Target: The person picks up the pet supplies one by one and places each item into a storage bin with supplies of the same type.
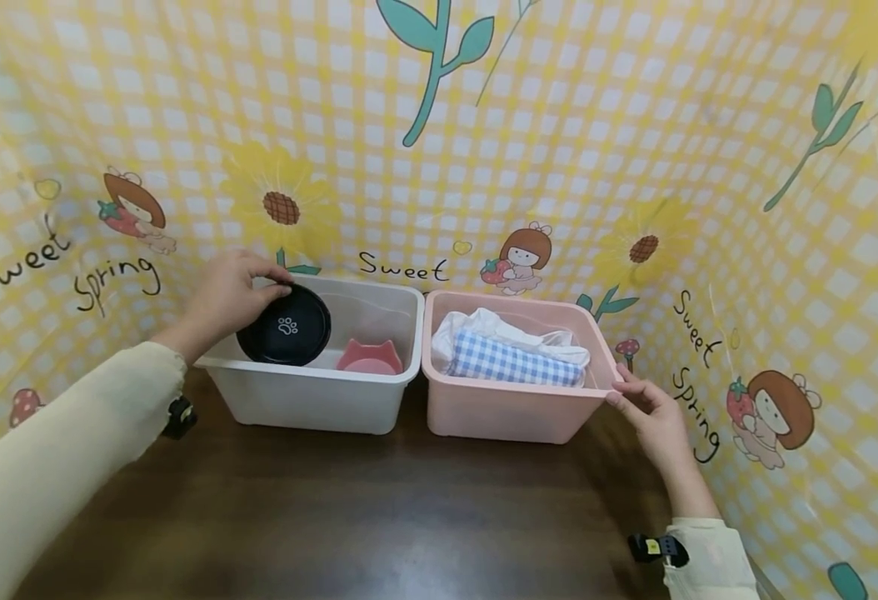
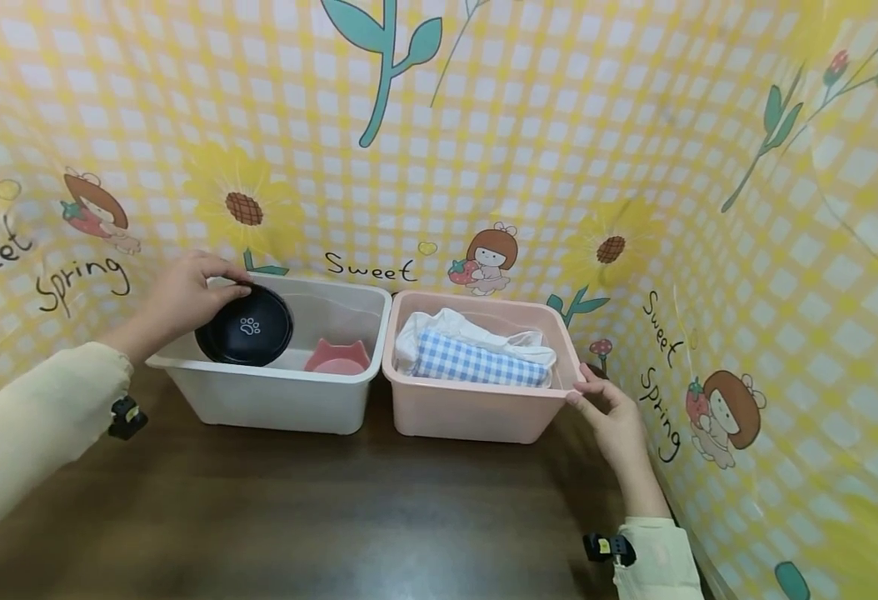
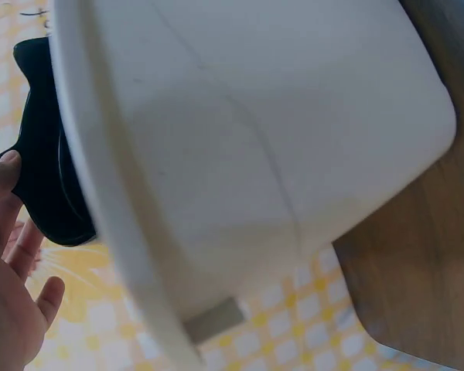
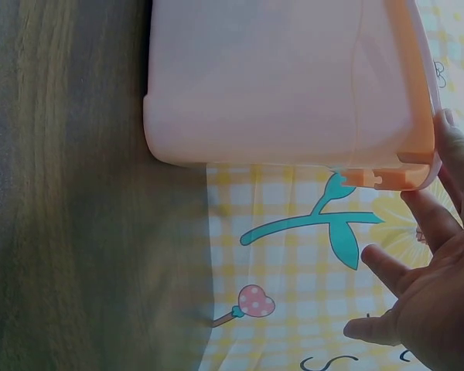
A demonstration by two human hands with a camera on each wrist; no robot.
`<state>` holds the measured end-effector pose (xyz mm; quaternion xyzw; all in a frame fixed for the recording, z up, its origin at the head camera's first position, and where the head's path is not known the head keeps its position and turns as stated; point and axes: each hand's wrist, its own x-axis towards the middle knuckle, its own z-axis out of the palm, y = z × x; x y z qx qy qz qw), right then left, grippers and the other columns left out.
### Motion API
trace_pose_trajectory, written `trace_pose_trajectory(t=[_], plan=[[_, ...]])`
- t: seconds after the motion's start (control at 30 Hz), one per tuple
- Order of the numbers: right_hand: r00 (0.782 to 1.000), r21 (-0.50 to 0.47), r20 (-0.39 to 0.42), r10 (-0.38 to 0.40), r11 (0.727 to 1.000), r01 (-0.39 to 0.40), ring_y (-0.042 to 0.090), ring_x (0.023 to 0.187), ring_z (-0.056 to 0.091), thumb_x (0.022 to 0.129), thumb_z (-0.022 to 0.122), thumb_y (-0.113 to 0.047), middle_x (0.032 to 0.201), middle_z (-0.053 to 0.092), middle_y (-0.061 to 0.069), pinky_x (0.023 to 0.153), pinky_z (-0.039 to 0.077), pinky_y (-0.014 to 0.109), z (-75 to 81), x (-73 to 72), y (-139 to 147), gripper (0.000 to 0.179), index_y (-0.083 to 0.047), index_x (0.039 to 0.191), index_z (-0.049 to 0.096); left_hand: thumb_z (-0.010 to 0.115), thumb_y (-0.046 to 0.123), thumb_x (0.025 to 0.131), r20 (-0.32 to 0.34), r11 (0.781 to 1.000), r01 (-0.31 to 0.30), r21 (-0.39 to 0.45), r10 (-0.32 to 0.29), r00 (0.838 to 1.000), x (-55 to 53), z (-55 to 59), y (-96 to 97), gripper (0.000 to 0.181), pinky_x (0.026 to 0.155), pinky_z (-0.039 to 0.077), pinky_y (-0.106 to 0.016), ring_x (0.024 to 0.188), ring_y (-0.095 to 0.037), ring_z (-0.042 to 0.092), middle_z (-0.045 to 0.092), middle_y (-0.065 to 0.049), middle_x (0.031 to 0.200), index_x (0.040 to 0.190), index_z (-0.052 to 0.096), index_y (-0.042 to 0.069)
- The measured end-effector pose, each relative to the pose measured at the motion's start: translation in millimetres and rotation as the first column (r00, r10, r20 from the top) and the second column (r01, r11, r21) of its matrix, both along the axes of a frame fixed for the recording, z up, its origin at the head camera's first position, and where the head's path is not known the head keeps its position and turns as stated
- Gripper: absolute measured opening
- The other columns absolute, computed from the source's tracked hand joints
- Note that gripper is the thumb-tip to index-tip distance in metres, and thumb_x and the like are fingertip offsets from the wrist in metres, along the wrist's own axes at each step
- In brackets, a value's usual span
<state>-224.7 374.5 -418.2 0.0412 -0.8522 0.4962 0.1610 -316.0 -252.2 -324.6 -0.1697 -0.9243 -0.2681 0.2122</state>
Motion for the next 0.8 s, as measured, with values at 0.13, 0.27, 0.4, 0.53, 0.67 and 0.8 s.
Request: trace_pose_trajectory(t=[0.13, 0.27, 0.4, 0.53, 0.67, 0.8], plan=[[1.0, -0.001, -0.002, 0.002, 1.0, -0.002, -0.006, 0.13, 0.051, 0.097, 0.072, -0.029, 0.15, 0.053, 0.011, 0.093, 0.044, 0.005, -0.7, 0.7, -1, 0.04, 0.004, 0.121, 0.067, 0.075, 0.015, 0.095, 0.05, 1.0, -0.015, -0.006, 0.016, 0.999, -2.5, -10.8, -4.4, 0.012, 0.095, 0.044, -0.058, 0.114, -0.036, 0.057, 0.075, -0.015, 0.11, 0.104, 0.081, 0.012], [1.0, 0.018, -0.002, -0.008, 1.0, 0.008, -0.004, 0.131, 0.051, 0.097, 0.072, -0.029, 0.15, 0.053, 0.01, 0.093, 0.043, 0.005, -0.2, 1.1, -1, 0.04, 0.003, 0.12, 0.068, 0.075, 0.017, 0.095, 0.089, 1.0, -0.013, -0.012, 0.014, 0.996, -6.2, -17.6, -7.7, 0.013, 0.093, 0.045, -0.057, 0.112, -0.035, 0.057, 0.076, -0.015, 0.109, 0.106, 0.081, 0.013], [1.0, 0.029, 0.012, -0.008, 1.0, 0.008, 0.003, 0.135, 0.051, 0.097, 0.072, -0.03, 0.151, 0.053, 0.01, 0.093, 0.043, 0.005, -0.1, 1.5, -1, 0.04, 0.003, 0.12, 0.068, 0.075, 0.016, 0.094, 0.105, 0.999, 0.004, -0.048, 0.002, 0.994, -10.1, -23.3, -12.2, 0.012, 0.09, 0.045, -0.054, 0.107, -0.032, 0.057, 0.078, -0.011, 0.105, 0.105, 0.081, 0.013], [1.0, 0.034, 0.023, -0.013, 0.999, 0.012, 0.006, 0.137, 0.051, 0.098, 0.071, -0.033, 0.152, 0.052, 0.009, 0.093, 0.042, 0.004, 1.7, -0.3, -1, 0.043, 0.003, 0.122, 0.067, 0.075, 0.013, 0.094, 0.118, 0.995, 0.041, -0.096, -0.029, 0.993, -17.8, -26.6, -13.3, 0.011, 0.092, 0.047, -0.054, 0.106, -0.032, 0.061, 0.078, -0.01, 0.104, 0.104, 0.08, 0.013], [0.999, 0.043, 0.032, -0.027, 0.999, 0.025, 0.004, 0.136, 0.05, 0.097, 0.072, -0.033, 0.152, 0.052, 0.008, 0.093, 0.041, 0.003, 3.2, -1.0, 0, 0.043, 0.003, 0.122, 0.067, 0.072, 0.01, 0.095, 0.18, 0.987, 0.09, -0.131, -0.065, 0.981, -25.9, -29.6, -11.2, 0.012, 0.091, 0.05, -0.054, 0.105, -0.032, 0.067, 0.078, -0.009, 0.104, 0.104, 0.08, 0.013], [0.999, 0.043, 0.037, -0.025, 0.999, 0.024, 0.015, 0.141, 0.049, 0.097, 0.072, -0.032, 0.152, 0.052, 0.008, 0.094, 0.04, 0.003, 4.3, 0.0, -2, 0.042, 0.003, 0.121, 0.067, 0.072, 0.01, 0.095, 0.219, 0.976, 0.109, -0.19, -0.066, 0.974, -31.6, -35.4, -11.0, 0.012, 0.093, 0.05, -0.054, 0.105, -0.03, 0.068, 0.078, -0.006, 0.104, 0.103, 0.08, 0.014]])
